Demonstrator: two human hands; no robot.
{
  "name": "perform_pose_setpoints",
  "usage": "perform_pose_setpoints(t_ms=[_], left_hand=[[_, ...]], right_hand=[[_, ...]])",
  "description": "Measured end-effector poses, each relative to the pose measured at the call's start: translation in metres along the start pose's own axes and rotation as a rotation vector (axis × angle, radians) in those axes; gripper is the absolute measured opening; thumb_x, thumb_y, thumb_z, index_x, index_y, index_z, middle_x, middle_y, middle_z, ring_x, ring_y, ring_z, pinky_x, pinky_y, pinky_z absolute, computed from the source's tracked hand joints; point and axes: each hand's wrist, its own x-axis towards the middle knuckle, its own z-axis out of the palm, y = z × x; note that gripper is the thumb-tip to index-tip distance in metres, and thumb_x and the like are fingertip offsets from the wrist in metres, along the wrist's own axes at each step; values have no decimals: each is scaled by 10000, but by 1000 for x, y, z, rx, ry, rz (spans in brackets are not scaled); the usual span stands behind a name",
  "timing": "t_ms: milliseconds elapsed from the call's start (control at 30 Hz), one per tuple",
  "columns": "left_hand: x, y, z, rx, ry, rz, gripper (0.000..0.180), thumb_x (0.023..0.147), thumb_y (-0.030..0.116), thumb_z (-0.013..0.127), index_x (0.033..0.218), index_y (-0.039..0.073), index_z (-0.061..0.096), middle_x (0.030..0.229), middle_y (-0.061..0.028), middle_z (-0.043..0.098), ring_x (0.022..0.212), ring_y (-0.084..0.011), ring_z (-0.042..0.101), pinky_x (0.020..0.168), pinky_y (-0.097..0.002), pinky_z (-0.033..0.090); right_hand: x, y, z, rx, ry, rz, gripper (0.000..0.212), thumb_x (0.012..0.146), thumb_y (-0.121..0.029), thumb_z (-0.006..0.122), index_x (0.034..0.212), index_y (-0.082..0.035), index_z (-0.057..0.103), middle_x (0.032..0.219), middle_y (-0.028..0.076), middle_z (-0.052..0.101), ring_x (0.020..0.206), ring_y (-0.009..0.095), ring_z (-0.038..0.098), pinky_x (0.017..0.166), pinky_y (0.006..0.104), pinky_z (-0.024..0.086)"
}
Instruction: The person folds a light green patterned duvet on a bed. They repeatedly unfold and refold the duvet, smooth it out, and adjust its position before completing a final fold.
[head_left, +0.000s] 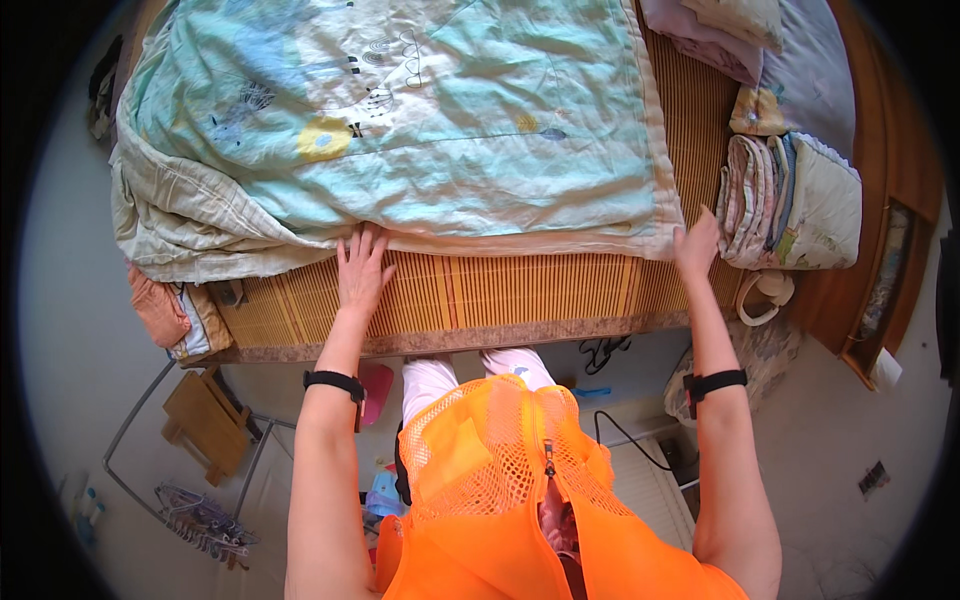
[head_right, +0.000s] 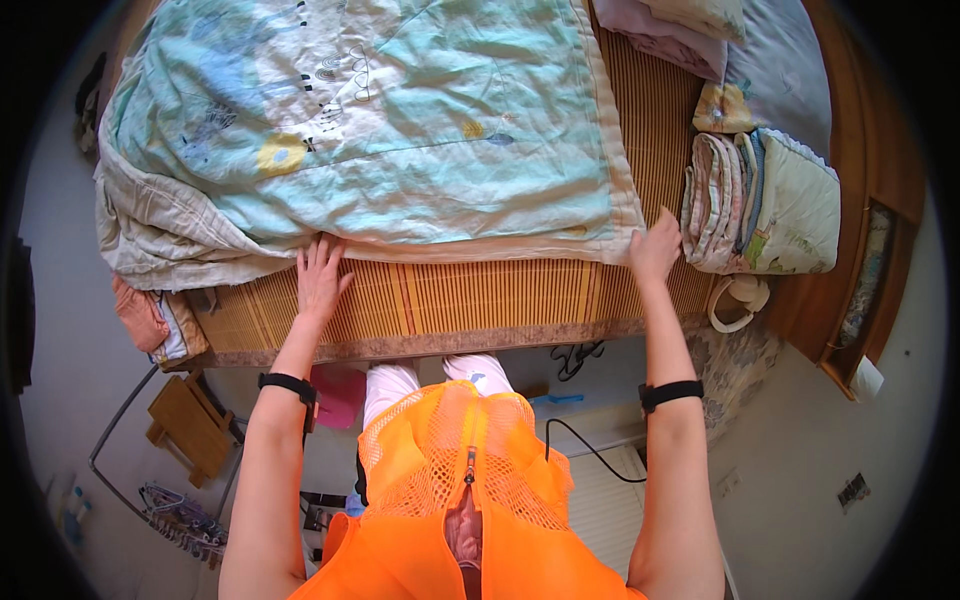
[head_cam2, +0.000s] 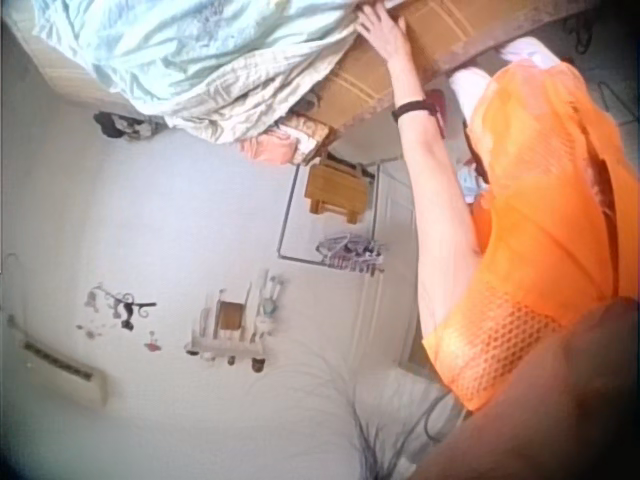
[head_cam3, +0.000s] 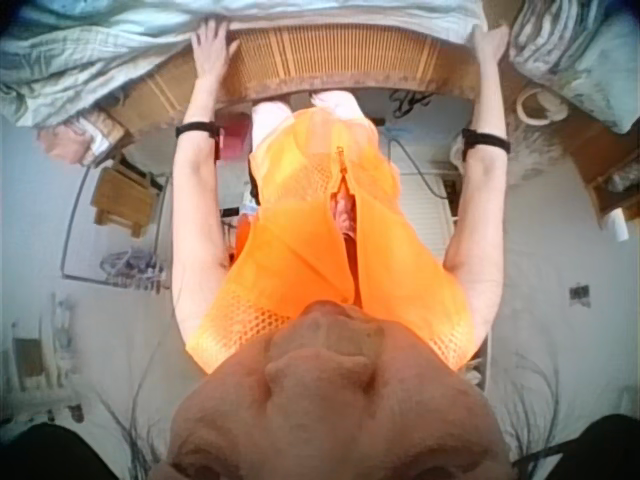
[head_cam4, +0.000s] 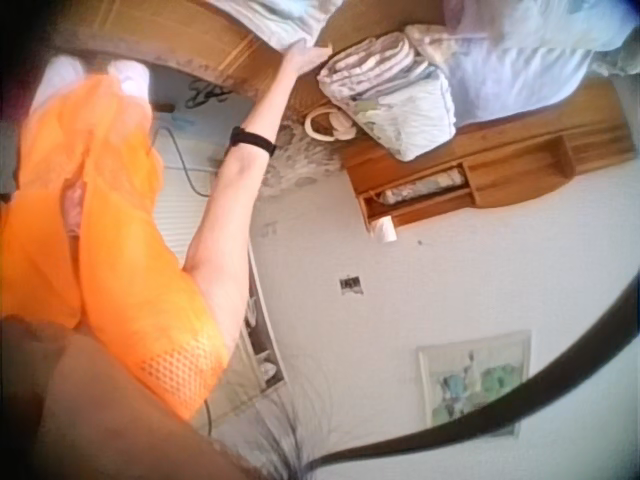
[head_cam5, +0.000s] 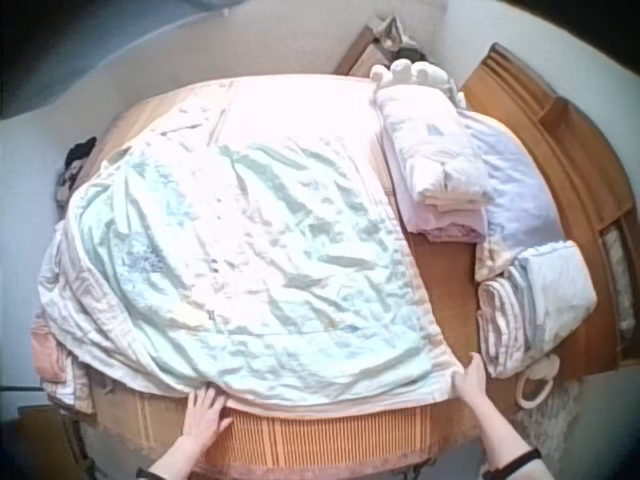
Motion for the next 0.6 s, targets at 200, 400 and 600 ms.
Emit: perform_pose_setpoints(t_ms=[200, 400, 600], left_hand=[[27, -22, -8, 101, -111, -10, 498, 738, 252, 740, 1178, 156, 529, 1193, -63, 469, 1168, -266, 421, 1006, -469, 339], [48, -52, -9, 234, 11, 90, 328, 820, 122, 555, 1146, 159, 536, 1108, -46, 505, 1063, -239, 487, 836, -378, 418], [43, -45, -58, -257, -15, -46, 171, 837, 25, 520, 979, 70, 602, 883, -124, 579, 849, -307, 578, 732, -420, 492]], right_hand=[[-68, -107, 3, 40, -404, -780, 791, 593, -207, 853, 1279, -175, 462, 1312, 75, 460, 1232, 316, 426, 978, 492, 374], [-55, -117, 38, -162, -253, -809, 619, 711, -97, 712, 1271, -209, 474, 1256, 43, 452, 1170, 281, 444, 896, 463, 407], [-22, -107, -7, -174, -230, -890, 433, 785, -52, 571, 1200, -175, 545, 1027, 62, 535, 983, 266, 522, 791, 374, 446]])
